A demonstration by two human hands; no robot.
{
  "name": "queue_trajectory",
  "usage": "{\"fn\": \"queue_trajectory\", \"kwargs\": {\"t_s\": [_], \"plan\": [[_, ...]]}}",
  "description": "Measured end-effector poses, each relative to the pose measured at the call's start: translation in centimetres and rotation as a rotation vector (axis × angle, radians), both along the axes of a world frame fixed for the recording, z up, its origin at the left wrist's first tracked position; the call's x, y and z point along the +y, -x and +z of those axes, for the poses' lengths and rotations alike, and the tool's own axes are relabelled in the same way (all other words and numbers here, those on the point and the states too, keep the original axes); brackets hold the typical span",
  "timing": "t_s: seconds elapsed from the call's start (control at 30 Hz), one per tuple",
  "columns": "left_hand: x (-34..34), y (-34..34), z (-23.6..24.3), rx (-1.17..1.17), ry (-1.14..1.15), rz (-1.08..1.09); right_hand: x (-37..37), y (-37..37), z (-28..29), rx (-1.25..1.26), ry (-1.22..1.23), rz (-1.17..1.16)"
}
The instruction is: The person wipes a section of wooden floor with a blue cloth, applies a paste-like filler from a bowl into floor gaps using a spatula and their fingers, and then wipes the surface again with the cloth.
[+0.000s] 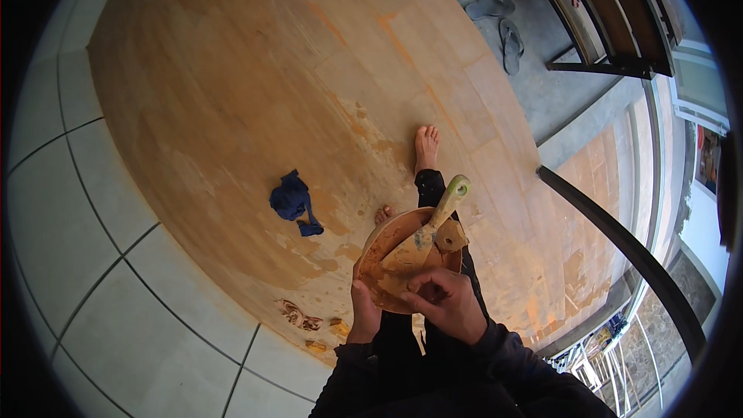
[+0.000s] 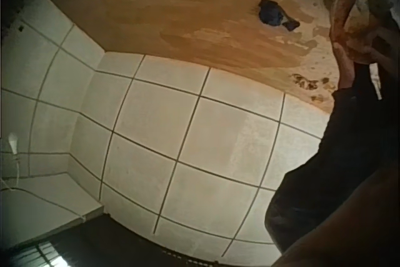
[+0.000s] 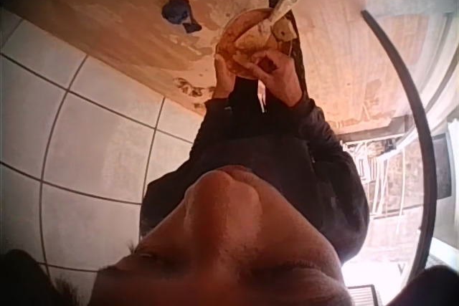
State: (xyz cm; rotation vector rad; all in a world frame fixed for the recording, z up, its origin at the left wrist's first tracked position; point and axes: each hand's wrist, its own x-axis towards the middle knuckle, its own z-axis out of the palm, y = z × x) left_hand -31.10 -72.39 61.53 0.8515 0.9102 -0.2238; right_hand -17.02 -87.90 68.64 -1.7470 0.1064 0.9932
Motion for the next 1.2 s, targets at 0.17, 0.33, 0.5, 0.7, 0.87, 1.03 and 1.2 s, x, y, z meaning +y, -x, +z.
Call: {"fn": "queue_trajectory", "kwargs": {"t_s": [0.17, 0.33, 0.5, 0.7, 0.87, 1.03, 1.2], "plan": [[0.2, -6.8, -2.0, 0.026, -0.013, -0.018, 0.3, -7.5, -2.3, 0.062, -0.036, -0.019], [-1.1, -13.4, -2.9, 0.06, -0.035, -0.008, -1.3, -14.7, -4.2, 0.229, -0.018, -0.075], [-1.4, -19.6, -2.6, 0.02, -0.021, -0.025, -2.5, -20.5, -5.0, 0.2, -0.039, 0.005], [-1.7, -22.9, -3.4, 0.03, 0.003, 0.037, -1.5, -25.0, -4.9, 0.248, -0.084, 0.012], [-1.3, -24.5, -3.4, 0.119, -0.019, 0.091, -0.4, -25.9, -5.7, 0.252, -0.115, 0.014], [-0.6, -25.5, -3.1, 0.117, -0.021, 0.101, 0.7, -27.3, -6.0, 0.153, -0.104, 0.111], [-0.3, -25.8, -3.0, 0.1, -0.023, 0.112, 0.5, -27.0, -6.1, 0.274, -0.027, 0.116]]}}
